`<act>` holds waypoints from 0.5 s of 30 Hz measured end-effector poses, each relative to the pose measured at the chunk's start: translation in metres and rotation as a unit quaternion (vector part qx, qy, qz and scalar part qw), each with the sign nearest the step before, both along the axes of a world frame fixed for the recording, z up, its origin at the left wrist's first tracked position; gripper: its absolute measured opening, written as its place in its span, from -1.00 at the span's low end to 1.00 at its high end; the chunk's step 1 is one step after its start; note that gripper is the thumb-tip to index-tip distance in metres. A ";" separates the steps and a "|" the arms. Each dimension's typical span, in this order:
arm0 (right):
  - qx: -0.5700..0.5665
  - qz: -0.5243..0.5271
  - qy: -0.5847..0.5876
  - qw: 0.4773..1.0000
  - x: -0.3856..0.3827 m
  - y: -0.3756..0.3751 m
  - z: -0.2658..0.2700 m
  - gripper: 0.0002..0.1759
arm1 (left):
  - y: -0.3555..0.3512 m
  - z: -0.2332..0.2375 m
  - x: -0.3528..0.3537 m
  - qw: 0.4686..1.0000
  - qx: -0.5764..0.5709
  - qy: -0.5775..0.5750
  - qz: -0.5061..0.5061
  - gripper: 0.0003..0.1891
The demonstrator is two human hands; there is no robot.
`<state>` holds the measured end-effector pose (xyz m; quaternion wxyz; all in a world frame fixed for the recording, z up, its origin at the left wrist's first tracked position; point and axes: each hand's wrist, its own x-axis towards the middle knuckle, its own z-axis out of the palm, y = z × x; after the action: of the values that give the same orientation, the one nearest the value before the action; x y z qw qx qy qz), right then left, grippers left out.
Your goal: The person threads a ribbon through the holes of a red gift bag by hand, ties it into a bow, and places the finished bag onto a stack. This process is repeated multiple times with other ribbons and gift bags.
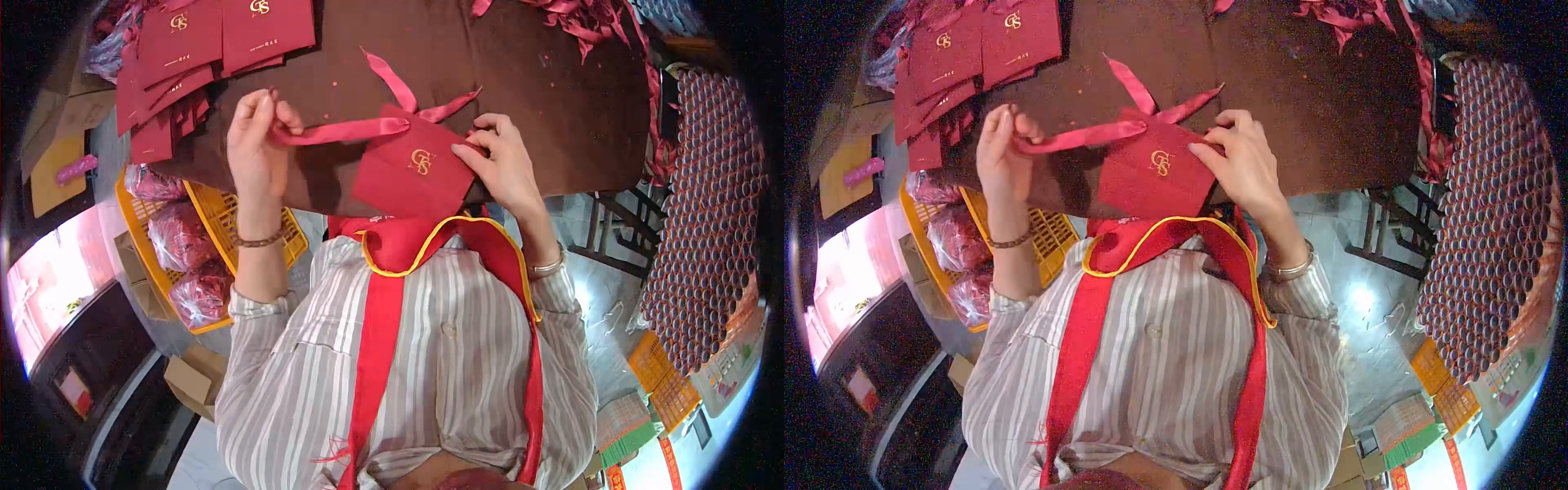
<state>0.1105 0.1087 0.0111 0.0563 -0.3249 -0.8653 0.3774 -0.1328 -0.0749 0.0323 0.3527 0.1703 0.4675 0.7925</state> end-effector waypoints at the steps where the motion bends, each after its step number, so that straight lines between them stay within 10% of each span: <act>1: 0.005 0.016 0.010 1.000 0.001 0.001 -0.006 -0.70 | -0.004 0.001 -0.005 1.000 -0.002 0.000 0.001 -0.88; 8: -0.302 0.015 0.046 0.952 -0.006 0.006 -0.013 -0.66 | 0.002 0.008 -0.007 0.995 -0.076 0.061 0.008 -0.85; 10: -0.385 -0.015 0.044 0.922 -0.009 0.007 -0.011 -0.65 | 0.014 0.010 0.012 0.957 -0.258 0.119 -0.055 -0.87; 15: -0.480 -0.043 0.041 0.875 -0.010 0.012 -0.012 -0.64 | 0.042 -0.014 0.074 0.811 -0.235 0.534 -0.038 -0.92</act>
<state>0.1007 0.1204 -0.0005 -0.0547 -0.3327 -0.5601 0.7567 -0.0589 -0.0332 0.0180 0.1066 0.4959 0.7476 0.4288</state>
